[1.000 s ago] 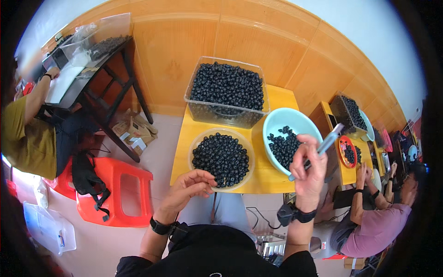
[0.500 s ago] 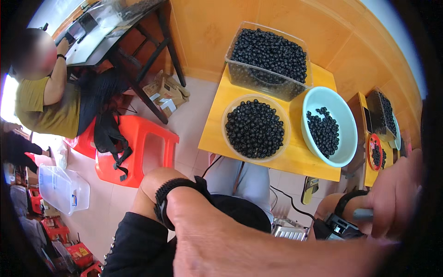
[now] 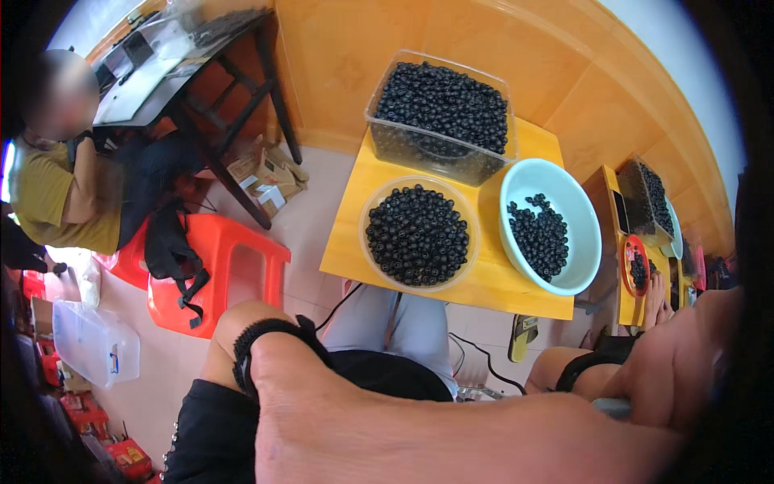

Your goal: Sorting blueberries between containers while removing stems or damaged fruit using a small tool.

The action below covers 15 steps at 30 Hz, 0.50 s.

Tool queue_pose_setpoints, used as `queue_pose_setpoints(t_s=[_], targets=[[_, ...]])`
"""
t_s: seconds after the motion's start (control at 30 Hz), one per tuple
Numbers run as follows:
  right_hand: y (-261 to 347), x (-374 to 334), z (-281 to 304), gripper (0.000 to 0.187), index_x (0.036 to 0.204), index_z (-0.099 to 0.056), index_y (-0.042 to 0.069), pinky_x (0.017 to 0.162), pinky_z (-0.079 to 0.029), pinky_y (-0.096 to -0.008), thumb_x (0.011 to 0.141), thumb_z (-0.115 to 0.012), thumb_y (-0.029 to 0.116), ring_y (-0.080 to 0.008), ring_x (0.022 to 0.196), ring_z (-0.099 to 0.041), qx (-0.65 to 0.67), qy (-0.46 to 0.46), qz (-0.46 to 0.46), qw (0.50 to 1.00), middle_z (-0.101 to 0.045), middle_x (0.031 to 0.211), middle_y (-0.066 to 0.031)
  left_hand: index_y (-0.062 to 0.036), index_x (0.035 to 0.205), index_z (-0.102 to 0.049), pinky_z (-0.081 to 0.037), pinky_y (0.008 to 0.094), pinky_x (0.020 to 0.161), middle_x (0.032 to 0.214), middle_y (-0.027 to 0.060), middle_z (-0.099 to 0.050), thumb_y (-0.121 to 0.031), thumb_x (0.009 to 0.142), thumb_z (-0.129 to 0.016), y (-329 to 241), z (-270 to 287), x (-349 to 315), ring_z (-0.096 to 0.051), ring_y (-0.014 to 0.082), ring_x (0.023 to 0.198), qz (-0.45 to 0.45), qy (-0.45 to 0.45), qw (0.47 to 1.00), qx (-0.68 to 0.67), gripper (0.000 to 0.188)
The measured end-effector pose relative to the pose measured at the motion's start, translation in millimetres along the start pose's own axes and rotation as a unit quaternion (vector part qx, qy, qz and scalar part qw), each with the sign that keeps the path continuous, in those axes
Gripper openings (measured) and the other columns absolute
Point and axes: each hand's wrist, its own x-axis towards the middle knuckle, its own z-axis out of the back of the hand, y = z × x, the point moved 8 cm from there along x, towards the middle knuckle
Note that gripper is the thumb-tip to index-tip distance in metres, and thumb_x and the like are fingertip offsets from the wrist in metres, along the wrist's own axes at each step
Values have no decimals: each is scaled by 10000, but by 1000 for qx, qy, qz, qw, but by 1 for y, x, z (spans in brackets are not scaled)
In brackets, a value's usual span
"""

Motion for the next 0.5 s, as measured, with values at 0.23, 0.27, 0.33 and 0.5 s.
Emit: queue_pose_setpoints(t_s=[0.23, 0.27, 0.33, 0.5], targets=[[17, -29, 20, 672, 1314, -245, 92, 368, -384, -300, 778, -629, -36, -179, 372, -410, -29, -27, 9, 999, -564, 639, -158, 35, 906, -643, -510, 295, 674, 934, 180, -629, -138, 850, -545, -12, -14, -7, -626, 302, 780, -55, 46, 997, 21, 206], [18, -30, 20, 666, 1310, -248, 91, 368, -383, -299, 778, -629, -35, -178, 372, -409, -30, -31, 10, 999, -563, 638, -157, 33, 907, -644, -510, 293, 675, 935, 178, -629, -136, 852, -544, -14, -18, -9, -626, 301, 779, -61, 51, 996, 26, 204], [20, -31, 20, 655, 1302, -253, 90, 367, -382, -298, 778, -628, -33, -176, 372, -408, -32, -40, 14, 999, -562, 638, -155, 30, 911, -646, -509, 289, 676, 938, 174, -630, -132, 855, -542, -9, -28, -10, -626, 297, 778, -73, 60, 995, 34, 200], [12, -22, 26, 628, 1281, -267, 85, 366, -378, -295, 779, -626, -29, -171, 373, -405, -41, -70, 17, 997, -558, 636, -150, 21, 919, -650, -508, 281, 680, 945, 163, -634, -123, 863, -538, -15, -27, 0, -626, 288, 776, -102, 79, 991, 46, 191]])
